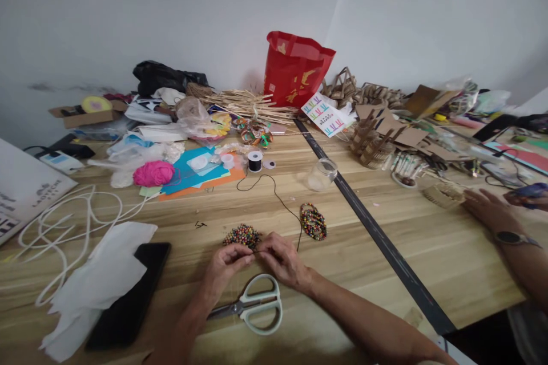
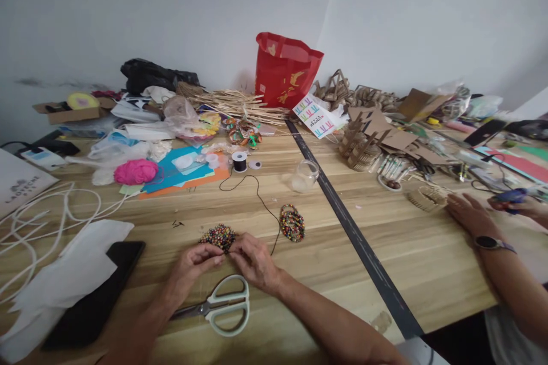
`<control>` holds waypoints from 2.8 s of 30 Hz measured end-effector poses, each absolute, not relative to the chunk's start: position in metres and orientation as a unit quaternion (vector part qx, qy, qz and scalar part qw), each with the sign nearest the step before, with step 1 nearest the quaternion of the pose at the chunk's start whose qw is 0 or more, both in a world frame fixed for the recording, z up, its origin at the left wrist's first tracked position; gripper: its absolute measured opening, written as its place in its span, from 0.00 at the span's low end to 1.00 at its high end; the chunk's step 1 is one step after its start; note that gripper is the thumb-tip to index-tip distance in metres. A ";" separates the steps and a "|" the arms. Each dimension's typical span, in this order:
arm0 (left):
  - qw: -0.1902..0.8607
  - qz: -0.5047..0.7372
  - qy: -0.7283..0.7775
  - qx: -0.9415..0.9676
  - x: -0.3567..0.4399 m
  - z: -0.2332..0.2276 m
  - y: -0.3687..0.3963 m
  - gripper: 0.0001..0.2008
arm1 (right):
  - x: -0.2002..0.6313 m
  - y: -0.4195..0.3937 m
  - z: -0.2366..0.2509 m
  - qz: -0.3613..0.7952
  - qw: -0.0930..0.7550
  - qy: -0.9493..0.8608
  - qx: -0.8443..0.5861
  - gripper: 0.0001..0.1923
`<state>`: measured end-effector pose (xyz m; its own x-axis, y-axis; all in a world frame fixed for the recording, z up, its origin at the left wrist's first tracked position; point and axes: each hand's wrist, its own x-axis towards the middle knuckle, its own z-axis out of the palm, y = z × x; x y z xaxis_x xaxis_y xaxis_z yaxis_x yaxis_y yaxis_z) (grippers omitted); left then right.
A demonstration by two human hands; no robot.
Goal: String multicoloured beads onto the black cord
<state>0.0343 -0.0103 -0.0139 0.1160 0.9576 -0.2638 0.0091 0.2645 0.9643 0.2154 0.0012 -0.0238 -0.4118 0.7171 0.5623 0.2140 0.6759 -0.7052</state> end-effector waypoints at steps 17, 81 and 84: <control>0.633 0.339 0.491 0.493 0.030 -0.015 -0.012 0.11 | 0.218 0.003 -0.025 0.330 0.433 -0.792 -0.278 0.06; 0.620 0.372 0.441 0.532 0.025 -0.033 -0.009 0.08 | 0.214 0.001 -0.033 0.306 0.404 -0.823 -0.255 0.03; 0.620 0.374 0.443 0.529 0.025 -0.033 -0.009 0.09 | 0.214 0.001 -0.033 0.307 0.400 -0.825 -0.256 0.03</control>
